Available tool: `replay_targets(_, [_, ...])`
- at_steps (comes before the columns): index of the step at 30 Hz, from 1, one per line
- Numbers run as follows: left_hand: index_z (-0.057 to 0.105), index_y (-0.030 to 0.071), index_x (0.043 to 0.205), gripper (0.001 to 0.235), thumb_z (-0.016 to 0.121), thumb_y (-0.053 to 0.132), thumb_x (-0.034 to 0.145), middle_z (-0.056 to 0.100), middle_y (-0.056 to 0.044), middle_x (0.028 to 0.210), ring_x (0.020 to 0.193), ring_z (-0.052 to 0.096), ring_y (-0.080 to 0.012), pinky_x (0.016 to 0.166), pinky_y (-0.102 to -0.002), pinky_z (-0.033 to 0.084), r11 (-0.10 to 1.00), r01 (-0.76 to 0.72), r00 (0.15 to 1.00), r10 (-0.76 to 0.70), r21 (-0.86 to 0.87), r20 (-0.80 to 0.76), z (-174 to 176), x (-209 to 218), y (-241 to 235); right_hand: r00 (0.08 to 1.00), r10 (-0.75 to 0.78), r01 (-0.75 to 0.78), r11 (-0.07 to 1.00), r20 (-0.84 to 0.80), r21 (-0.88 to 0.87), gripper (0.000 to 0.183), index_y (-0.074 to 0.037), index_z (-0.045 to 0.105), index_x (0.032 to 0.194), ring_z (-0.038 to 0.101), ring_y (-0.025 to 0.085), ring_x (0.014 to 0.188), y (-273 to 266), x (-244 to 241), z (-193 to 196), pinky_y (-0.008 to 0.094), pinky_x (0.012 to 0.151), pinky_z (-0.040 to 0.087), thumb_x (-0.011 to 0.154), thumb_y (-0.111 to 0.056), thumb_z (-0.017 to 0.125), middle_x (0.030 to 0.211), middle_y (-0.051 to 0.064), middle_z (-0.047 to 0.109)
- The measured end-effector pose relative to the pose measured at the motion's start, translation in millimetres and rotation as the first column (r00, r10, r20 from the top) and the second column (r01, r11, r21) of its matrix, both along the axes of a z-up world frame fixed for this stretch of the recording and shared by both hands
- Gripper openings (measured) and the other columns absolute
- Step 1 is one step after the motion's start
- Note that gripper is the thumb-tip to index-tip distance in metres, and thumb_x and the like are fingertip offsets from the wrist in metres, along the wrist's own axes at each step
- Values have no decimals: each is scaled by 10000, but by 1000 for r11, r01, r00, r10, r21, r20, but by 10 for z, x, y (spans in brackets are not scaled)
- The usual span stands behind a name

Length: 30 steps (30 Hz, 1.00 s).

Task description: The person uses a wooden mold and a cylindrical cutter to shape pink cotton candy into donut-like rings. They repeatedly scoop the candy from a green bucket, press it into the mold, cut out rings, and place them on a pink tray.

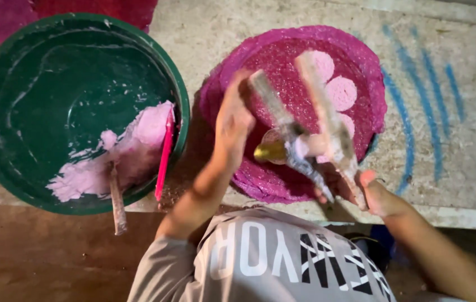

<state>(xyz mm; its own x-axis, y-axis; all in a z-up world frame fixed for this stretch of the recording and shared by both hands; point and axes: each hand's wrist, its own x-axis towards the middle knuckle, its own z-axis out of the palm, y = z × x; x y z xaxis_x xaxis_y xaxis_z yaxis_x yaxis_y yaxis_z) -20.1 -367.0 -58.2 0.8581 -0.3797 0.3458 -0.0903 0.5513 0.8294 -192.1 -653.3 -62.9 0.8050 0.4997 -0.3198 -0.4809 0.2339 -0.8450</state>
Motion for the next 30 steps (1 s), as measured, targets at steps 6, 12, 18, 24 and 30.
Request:
replay_targets(6, [436,86,1542,752,498,600,997,591,-83,1240,1249,558,-261,1232,-432,347,522,492,695,-718,-697,-48,122,405,-545,945,80,-161,958,-317,-236,825,-26,557,1304,719,264,980,-132,191,467,413,903,588,946,-687,217,1021,163,726])
replay_targets(12, [565,123,1125,355,472,449,1019,577,-26,993,1016,565,-210,1057,-432,452,501,267,738,-656,-823,-160,-276,511,-868,971,-10,-124,835,-240,-536,801,-13,663,1135,686,208,865,-422,340,418,374,790,558,984,-660,215,931,114,725])
replay_targets(18, [552,130,1059,325,446,434,1024,568,-7,929,957,567,-191,968,-402,487,476,314,733,-672,-822,-109,-399,686,-726,995,-40,-30,748,-91,-663,770,-18,698,1019,636,181,761,-157,351,72,342,695,518,990,-671,291,840,86,701])
replay_targets(24, [553,135,1041,312,430,421,1022,584,-10,916,948,579,-192,919,-399,507,500,249,744,-647,-830,-167,-477,589,-800,982,-53,-88,724,-182,-684,774,-22,686,976,654,204,719,-198,379,187,359,649,518,971,-675,269,797,102,696])
replay_targets(30, [622,126,1076,396,409,458,1043,642,-31,972,960,604,-192,913,-346,501,513,420,770,-638,-749,-5,-351,826,-795,996,-85,55,778,-18,-626,782,-37,670,1067,677,184,807,-104,425,-70,356,748,556,934,-720,314,878,85,715])
